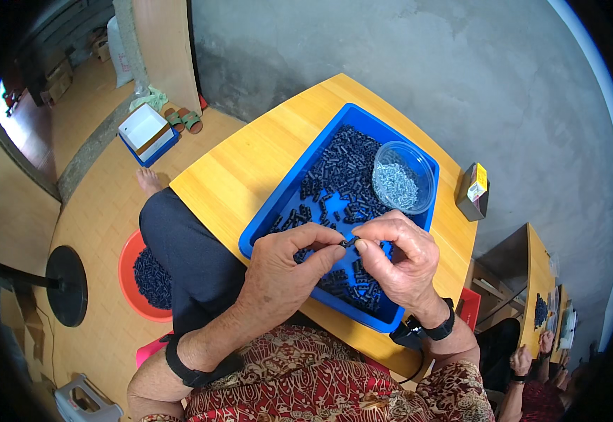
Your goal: Assembling small silver metal rings onto blue plastic industrial components by hand.
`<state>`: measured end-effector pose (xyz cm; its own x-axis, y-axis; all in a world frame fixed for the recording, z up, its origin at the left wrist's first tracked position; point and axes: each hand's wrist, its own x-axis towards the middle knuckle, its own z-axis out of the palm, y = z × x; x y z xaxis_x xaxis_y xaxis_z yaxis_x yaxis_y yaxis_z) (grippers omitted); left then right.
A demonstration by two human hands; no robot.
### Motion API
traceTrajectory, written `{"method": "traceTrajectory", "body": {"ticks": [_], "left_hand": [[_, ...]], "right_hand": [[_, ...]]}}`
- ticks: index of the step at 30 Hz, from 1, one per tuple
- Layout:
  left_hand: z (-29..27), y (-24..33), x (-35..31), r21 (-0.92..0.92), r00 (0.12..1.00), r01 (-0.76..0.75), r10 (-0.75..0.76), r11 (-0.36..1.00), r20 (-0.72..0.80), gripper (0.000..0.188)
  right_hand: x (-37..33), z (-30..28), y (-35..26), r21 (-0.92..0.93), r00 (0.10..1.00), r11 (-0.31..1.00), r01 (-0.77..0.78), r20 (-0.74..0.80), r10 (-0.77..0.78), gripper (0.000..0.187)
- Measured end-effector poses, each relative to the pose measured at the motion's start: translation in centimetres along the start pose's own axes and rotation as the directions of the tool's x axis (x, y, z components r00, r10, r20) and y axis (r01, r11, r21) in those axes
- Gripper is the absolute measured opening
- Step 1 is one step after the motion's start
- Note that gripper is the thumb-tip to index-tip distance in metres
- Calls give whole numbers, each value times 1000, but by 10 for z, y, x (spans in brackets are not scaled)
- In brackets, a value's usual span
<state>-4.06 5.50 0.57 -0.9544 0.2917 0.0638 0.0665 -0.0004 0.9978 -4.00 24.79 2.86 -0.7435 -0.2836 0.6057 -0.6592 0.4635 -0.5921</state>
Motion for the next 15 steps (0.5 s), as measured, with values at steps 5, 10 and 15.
{"method": "traceTrajectory", "body": {"ticks": [5,10,15], "left_hand": [[1,-1,0,-5,1000,-11,11,1000,5,16],[1,-1,-1,4,1000,-21,21,1000,0,16],[1,-1,-1,63,1000,-30,30,998,-5,17]], "right_hand": [[0,1,2,-14,1000,1000,-14,-3,14,14],[-1,1,2,-23,1000,999,-28,12,28,15],[-1,2,0,-50,1000,999,7,25,-6,15]]}}
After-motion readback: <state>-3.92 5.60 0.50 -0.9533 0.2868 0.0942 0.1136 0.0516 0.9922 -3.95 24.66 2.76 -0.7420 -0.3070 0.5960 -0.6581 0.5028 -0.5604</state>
